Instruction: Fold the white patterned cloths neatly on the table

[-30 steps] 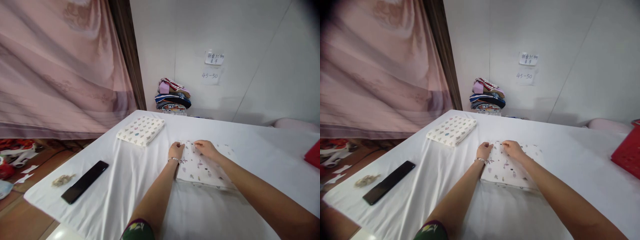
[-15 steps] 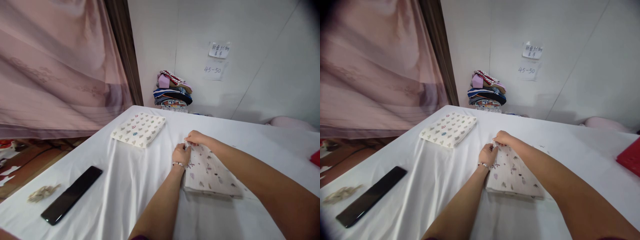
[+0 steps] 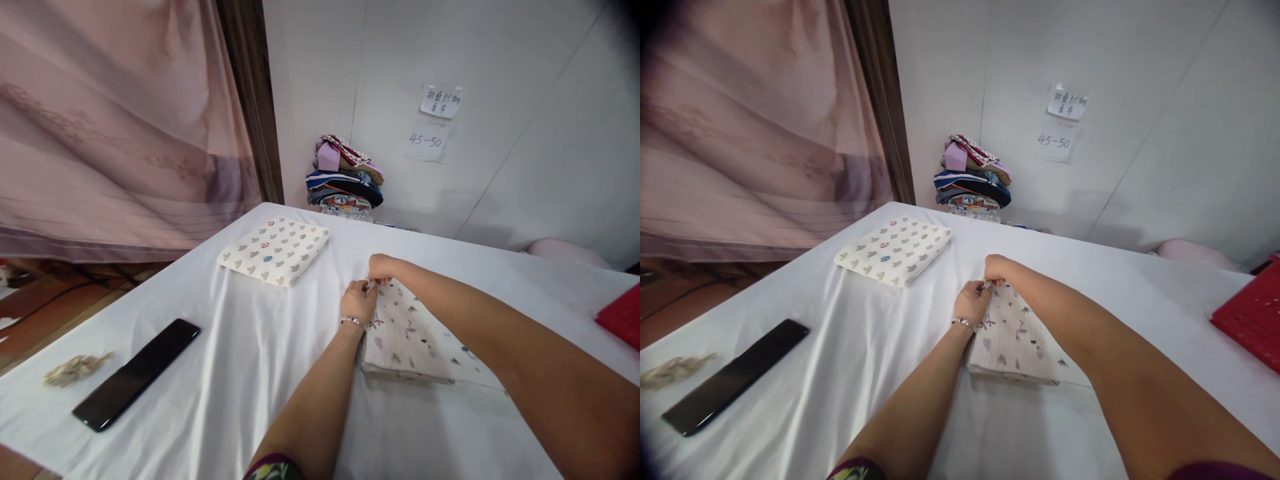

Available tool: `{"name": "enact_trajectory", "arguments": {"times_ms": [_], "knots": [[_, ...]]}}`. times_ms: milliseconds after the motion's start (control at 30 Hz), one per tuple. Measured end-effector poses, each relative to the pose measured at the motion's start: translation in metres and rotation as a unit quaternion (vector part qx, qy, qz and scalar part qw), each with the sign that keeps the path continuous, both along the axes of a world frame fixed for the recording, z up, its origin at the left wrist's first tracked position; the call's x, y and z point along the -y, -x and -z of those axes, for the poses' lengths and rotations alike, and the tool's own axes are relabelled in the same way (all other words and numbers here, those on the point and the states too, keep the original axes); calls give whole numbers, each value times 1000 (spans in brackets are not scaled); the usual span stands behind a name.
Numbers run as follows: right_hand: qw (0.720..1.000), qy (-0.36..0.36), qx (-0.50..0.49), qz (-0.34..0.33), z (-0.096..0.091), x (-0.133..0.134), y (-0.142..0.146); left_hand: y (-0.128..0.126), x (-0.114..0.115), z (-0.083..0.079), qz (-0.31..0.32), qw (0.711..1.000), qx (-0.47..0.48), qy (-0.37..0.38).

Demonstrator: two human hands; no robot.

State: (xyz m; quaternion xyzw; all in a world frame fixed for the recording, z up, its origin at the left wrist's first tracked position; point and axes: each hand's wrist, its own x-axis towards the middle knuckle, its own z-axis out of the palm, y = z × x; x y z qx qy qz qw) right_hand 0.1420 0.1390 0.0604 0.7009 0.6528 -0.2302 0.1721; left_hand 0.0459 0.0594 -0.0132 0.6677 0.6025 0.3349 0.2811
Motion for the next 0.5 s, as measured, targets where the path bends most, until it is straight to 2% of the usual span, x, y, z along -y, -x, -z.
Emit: {"name": "enact_trajectory", "arguments": {"times_ms": [300,500], "knots": [[997,-50,30,-57,-6,-3,2,-1,-2,3,38,996,-76,-30],[995,-65,29,-64,-7,-3,4,0,-4,4,44,997,-59,-29]]}}
